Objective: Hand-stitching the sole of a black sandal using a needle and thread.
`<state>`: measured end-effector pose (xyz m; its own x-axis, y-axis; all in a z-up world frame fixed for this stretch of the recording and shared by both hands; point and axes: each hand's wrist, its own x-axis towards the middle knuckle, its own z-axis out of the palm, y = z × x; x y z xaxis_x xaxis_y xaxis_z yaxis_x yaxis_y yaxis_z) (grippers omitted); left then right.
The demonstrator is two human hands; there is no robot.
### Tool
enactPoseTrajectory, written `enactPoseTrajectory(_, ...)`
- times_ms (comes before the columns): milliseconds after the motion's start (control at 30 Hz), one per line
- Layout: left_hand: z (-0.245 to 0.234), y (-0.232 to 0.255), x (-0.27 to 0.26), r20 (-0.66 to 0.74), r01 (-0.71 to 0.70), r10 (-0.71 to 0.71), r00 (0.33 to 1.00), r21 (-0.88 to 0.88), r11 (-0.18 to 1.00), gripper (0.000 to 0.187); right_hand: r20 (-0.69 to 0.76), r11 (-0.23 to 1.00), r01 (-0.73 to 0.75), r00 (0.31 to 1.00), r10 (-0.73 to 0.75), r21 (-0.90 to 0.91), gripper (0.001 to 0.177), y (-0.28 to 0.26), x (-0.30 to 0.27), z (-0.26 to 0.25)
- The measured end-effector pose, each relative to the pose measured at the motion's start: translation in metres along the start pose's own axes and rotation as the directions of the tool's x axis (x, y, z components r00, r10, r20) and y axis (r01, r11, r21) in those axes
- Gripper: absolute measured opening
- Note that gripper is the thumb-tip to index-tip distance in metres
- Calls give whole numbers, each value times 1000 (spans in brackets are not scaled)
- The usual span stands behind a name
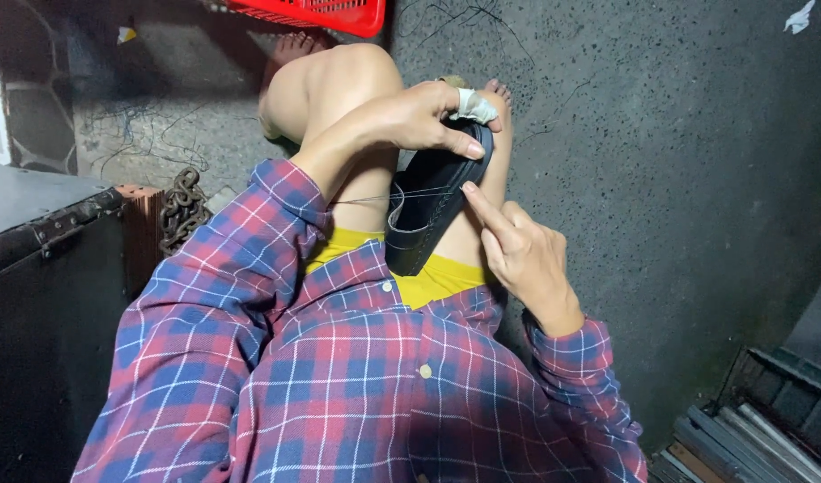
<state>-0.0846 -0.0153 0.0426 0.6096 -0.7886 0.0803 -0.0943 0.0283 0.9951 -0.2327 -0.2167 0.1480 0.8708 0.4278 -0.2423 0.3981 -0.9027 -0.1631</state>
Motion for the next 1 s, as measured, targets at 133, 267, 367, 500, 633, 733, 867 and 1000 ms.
enactPoseTrajectory(133,2,-2,4,-8,18,-18,1000,46,999,34,-1,979,-19,1000,20,-204,52,-9,0,-6)
enactPoseTrajectory(267,8,-11,8,-53,6,-2,999,86,996,37,61,948,-61,995,84,-314,57,-25,2,-17)
enactPoseTrajectory(367,12,-14,9,-71,89,-85,994,51,995,39,-18,911,-9,1000,2,-412,54,-26,1,-14)
enactPoseTrajectory(500,11,-6,10,-72,135,-132,989,37,990,41,-120,935,107,981,-155,-339,50,-10,2,-4)
enactPoseTrajectory(633,13,-8,12,-98,75,-77,992,-30,997,36,-181,955,147,964,-197,-257,47,0,4,6)
enactPoseTrajectory(733,13,-10,16,-103,105,-106,989,-8,994,36,-212,963,185,951,-226,-194,48,8,7,11)
enactPoseTrajectory(867,11,-8,18,-113,104,-102,988,13,994,34,-297,968,233,921,-251,-97,45,9,16,17)
enactPoseTrajectory(1000,11,-5,15,-107,122,-125,986,-29,992,32,-379,971,236,895,-235,-45,37,1,24,18)
